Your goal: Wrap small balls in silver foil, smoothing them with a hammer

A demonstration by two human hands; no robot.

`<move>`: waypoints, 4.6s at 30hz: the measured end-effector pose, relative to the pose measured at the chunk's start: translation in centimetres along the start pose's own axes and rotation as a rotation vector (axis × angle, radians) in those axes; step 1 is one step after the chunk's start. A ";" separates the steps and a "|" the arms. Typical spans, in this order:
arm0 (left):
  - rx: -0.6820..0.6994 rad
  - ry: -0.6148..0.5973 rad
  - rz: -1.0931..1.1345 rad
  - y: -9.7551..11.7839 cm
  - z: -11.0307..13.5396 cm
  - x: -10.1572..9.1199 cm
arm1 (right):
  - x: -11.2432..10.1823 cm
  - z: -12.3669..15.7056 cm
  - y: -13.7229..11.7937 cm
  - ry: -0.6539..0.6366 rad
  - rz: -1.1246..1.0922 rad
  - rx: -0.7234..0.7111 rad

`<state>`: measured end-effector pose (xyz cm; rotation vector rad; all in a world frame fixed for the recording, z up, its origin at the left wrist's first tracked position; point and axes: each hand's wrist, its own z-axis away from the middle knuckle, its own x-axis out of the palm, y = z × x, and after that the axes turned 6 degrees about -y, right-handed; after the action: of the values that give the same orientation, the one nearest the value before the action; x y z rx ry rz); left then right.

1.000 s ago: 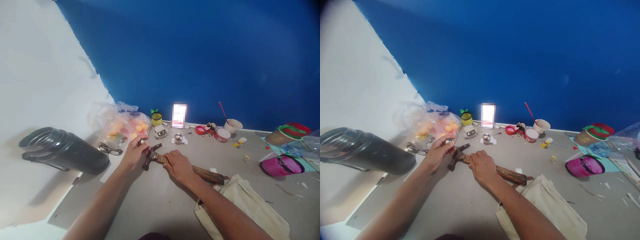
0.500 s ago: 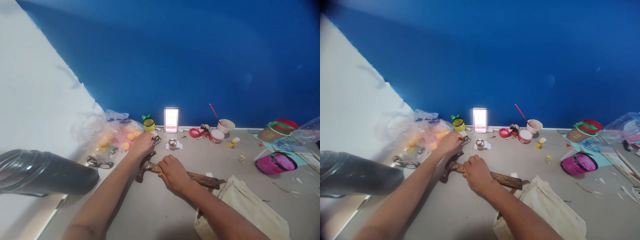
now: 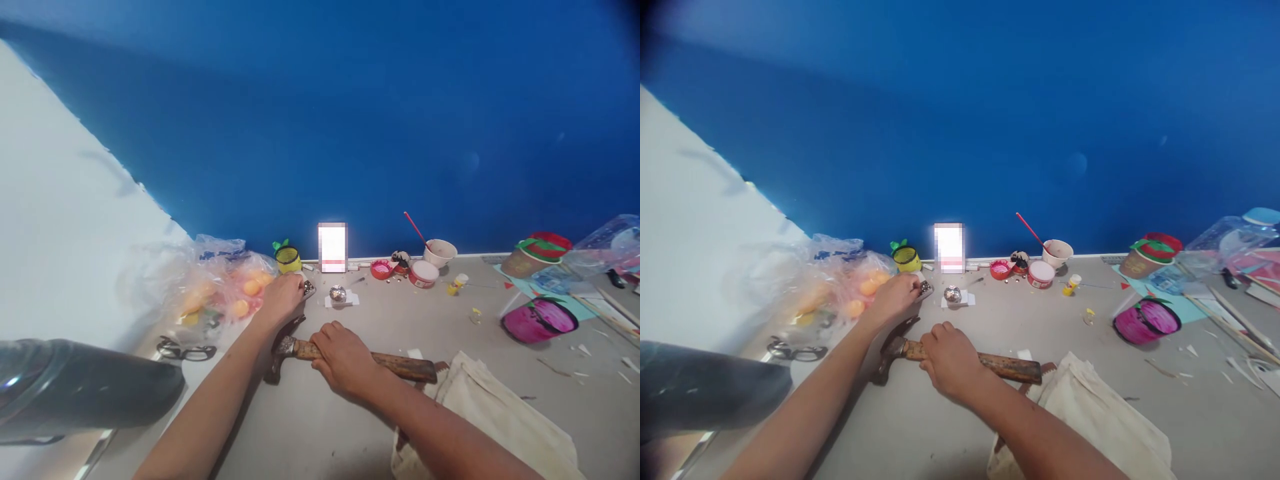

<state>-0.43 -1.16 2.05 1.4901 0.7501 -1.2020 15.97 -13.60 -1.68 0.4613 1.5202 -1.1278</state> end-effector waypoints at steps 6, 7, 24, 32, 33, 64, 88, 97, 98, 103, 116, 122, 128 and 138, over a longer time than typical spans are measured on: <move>0.020 0.022 0.230 -0.2 0.0 -0.8 | -0.1 0.1 0.1 0.006 -0.026 -0.009; 0.030 0.021 0.282 -0.1 0.3 -1.0 | -0.2 0.1 0.1 0.010 -0.053 -0.005; -0.237 -0.201 1.494 3.2 10.7 2.2 | -1.4 0.0 -0.2 0.509 -1.156 0.025; -0.229 -0.191 1.788 3.8 11.4 1.9 | -1.4 -0.3 0.8 0.549 -1.201 0.088; -0.224 -0.187 1.820 3.7 11.6 1.9 | -1.4 -0.4 0.9 0.527 -1.246 0.108; -0.102 0.033 1.413 1.6 14.0 2.5 | -1.0 -0.6 1.9 0.046 -1.814 0.090; -0.047 0.198 0.798 3.3 14.6 3.3 | -1.1 0.1 -0.4 0.007 -1.687 0.078; -0.029 0.145 0.855 3.8 14.7 3.6 | -1.1 0.2 -0.4 -0.002 -1.653 0.090; -0.031 0.145 0.863 3.8 14.7 3.7 | -1.1 0.2 -0.4 -0.002 -1.650 0.094; -0.037 0.100 0.877 3.7 14.8 3.8 | -1.0 0.2 -0.2 -0.010 -1.640 0.092; -0.026 0.100 0.870 3.2 14.9 4.5 | -0.9 0.1 0.0 -0.032 -1.616 0.110; 0.019 0.117 0.765 3.1 14.9 4.6 | -1.0 0.1 0.0 -0.038 -1.595 0.105; 0.032 0.111 0.743 3.1 15.0 4.6 | -1.0 0.1 0.2 -0.043 -1.588 0.102; 0.067 0.130 0.626 3.0 15.0 4.6 | -0.9 0.1 0.2 -0.055 -1.634 0.103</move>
<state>-0.76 -16.87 -0.80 1.6987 0.2830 -0.6638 16.41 -13.33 -0.93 -0.9873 1.6763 -2.3594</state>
